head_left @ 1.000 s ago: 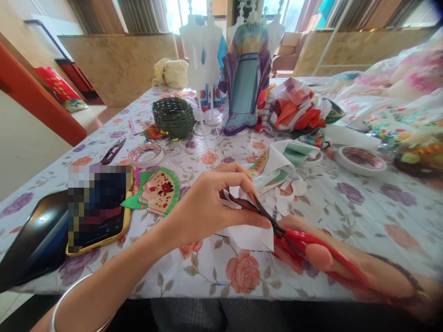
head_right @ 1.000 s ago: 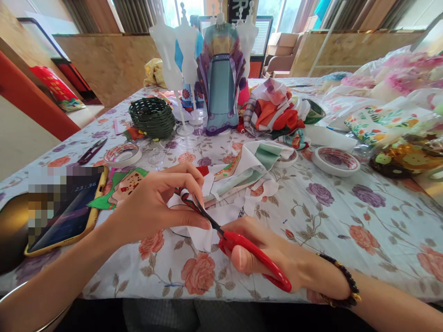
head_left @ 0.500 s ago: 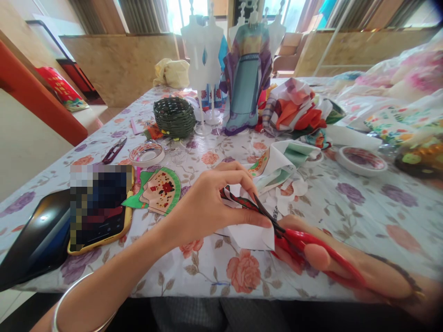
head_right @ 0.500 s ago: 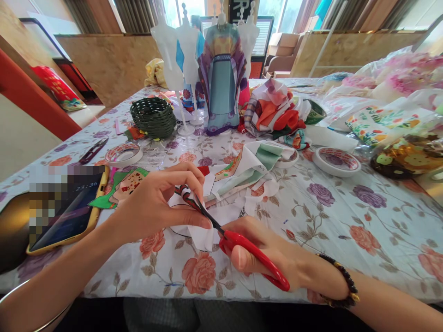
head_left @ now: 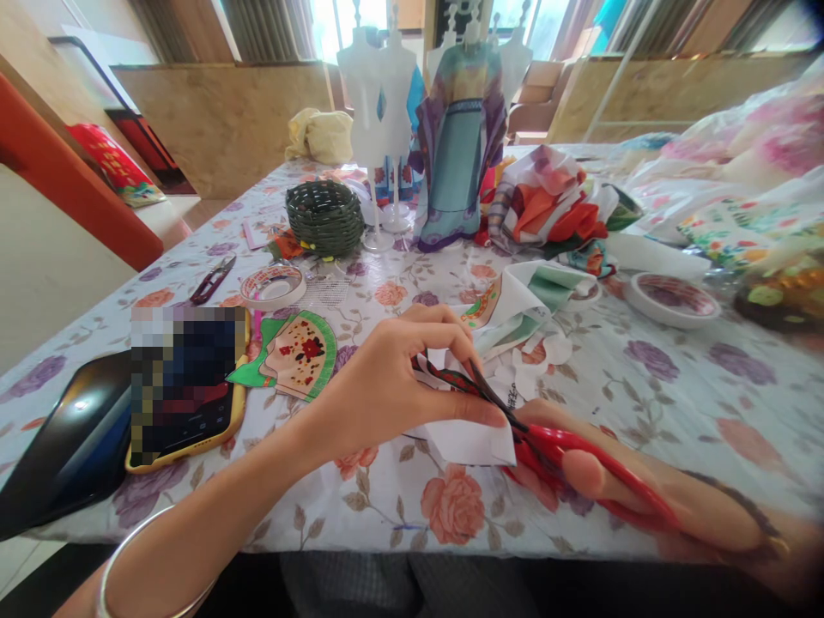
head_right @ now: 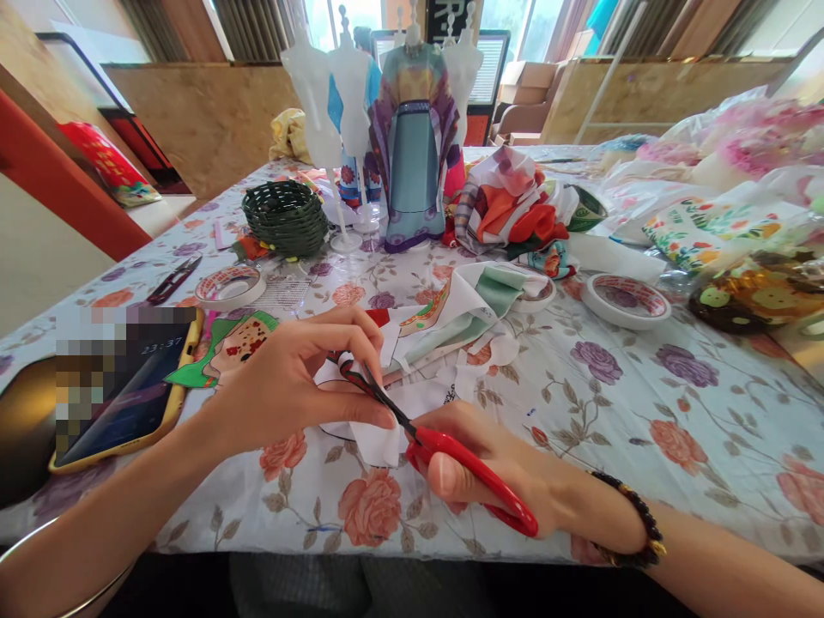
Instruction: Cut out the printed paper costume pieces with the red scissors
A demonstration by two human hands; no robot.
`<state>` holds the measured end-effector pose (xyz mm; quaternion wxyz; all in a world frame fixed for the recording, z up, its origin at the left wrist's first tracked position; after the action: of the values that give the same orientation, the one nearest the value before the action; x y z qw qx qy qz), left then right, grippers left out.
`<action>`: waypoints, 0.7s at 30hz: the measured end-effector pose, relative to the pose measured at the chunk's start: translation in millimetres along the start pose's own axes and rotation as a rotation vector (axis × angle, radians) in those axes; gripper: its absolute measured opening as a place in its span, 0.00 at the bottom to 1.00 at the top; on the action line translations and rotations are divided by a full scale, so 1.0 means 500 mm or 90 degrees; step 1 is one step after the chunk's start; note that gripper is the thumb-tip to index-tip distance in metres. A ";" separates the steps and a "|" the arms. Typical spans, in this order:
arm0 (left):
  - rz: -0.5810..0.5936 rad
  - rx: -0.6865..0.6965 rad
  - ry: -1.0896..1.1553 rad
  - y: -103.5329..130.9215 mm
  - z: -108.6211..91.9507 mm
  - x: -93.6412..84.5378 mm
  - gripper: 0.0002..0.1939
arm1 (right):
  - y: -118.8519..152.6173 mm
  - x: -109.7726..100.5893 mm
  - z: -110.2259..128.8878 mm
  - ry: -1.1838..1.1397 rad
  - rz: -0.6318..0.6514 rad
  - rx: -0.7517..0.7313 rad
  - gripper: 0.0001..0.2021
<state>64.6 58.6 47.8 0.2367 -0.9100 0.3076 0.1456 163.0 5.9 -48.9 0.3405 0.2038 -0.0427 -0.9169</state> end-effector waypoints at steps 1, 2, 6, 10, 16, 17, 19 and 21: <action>0.001 -0.001 -0.001 0.000 0.000 0.000 0.12 | 0.000 0.002 -0.001 -0.001 0.007 -0.007 0.37; 0.000 -0.002 -0.001 0.001 0.001 0.000 0.12 | -0.001 0.004 -0.001 -0.002 0.014 -0.013 0.37; -0.002 -0.011 0.001 0.002 0.006 -0.005 0.12 | -0.006 0.004 -0.004 -0.024 0.015 -0.026 0.37; 0.040 -0.029 0.026 0.000 0.013 -0.004 0.11 | -0.004 0.005 -0.023 -0.078 0.024 -0.007 0.34; 0.092 -0.047 0.064 -0.003 0.020 0.002 0.06 | 0.003 0.002 -0.024 -0.081 0.019 -0.019 0.31; 0.087 -0.046 0.064 -0.004 0.020 0.001 0.05 | 0.003 0.002 -0.022 -0.066 0.016 -0.015 0.32; 0.080 -0.046 0.065 -0.005 0.019 -0.001 0.05 | 0.001 0.002 -0.017 -0.044 0.013 -0.012 0.34; 0.075 -0.051 0.070 -0.006 0.019 -0.001 0.05 | -0.001 0.004 -0.009 -0.037 0.018 -0.021 0.35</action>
<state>64.9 65.7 40.8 0.1737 -0.9056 0.3672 0.1217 163.0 5.5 -53.9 0.3553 0.1707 -0.0402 -0.9181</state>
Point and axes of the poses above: each hand's wrist, its own y-axis away from the middle knuckle, its own x-axis out of the palm, z = x × y, the point moved 10 cm from there along -y, towards the middle knuckle, and after that the axes turned 1 degree about x, right-handed, at the moved point
